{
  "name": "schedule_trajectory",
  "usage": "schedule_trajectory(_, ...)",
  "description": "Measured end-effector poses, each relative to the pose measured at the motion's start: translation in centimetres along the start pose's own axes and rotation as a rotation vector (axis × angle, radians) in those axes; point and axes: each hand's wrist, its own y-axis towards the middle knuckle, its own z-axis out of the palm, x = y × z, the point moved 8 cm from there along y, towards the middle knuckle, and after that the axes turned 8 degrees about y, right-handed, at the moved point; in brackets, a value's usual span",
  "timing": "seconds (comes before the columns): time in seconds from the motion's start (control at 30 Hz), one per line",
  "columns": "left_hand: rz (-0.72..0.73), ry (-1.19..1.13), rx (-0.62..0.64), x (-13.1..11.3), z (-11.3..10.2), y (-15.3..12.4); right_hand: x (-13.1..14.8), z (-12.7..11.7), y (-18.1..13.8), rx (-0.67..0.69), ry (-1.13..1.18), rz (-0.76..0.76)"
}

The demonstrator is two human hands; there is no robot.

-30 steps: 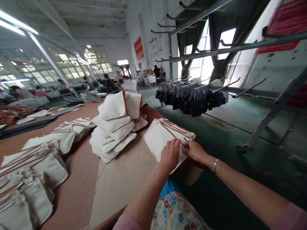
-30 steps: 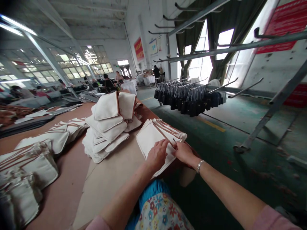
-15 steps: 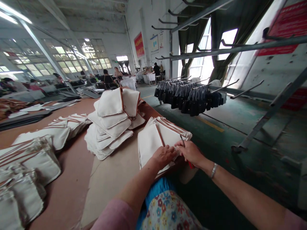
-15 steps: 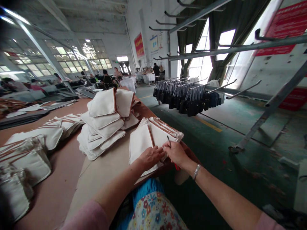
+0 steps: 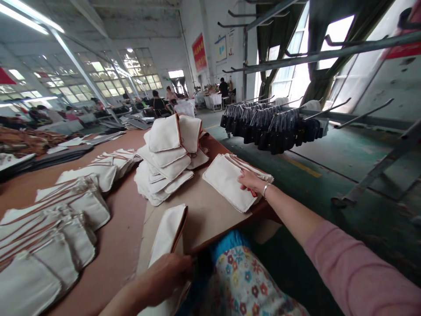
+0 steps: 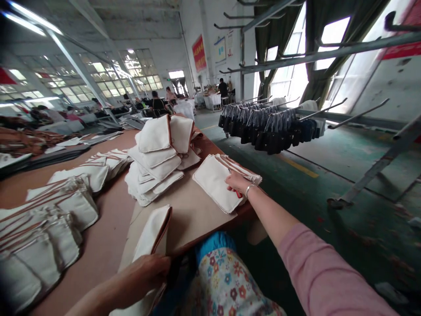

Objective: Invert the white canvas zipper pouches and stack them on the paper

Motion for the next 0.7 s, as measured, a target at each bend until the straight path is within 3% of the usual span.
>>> schedule_trajectory(0.07, -0.113, -0.181, -0.107, 1.1, -1.3, -3.3, 0.9, 0.3, -0.7, -0.001, -0.02, -0.006)
schedule_trajectory(0.13, -0.21, -0.369, -0.29, 1.5, -3.6, -5.6, 2.2, 1.4, -2.3, 0.012, -0.037, -0.037)
schedule_trajectory(0.23, -0.176, -0.575, -0.457, 0.0, -6.7, -7.3, 4.8, 4.9, -7.2, 0.117, -0.028, -0.131)
schedule_trajectory(0.3, -0.085, -0.716, -0.465, -1.8, -7.8, -7.6, 7.0, 8.3, -12.4, 0.311, 0.029, -0.246)
schedule_trajectory(0.37, -0.028, -0.812, -0.493, -3.2, -8.4, -8.0, 10.2, 11.9, -19.2, 0.661, 0.194, -0.497)
schedule_trajectory(0.43, -0.043, -0.838, -0.6, -3.9, -8.5, -8.6, 12.1, 13.5, -24.7, 0.867, 0.323, -0.649)
schedule_trajectory(0.57, -0.229, -0.713, -0.888, -4.1, -7.9, -10.7, 13.6, 13.8, -28.9, 0.881, 0.392, -0.839)
schedule_trajectory(0.7, -0.295, -0.753, -0.948, -4.9, -6.9, -12.1, 14.3, 13.3, -29.6, 0.837, 0.33, -0.941)
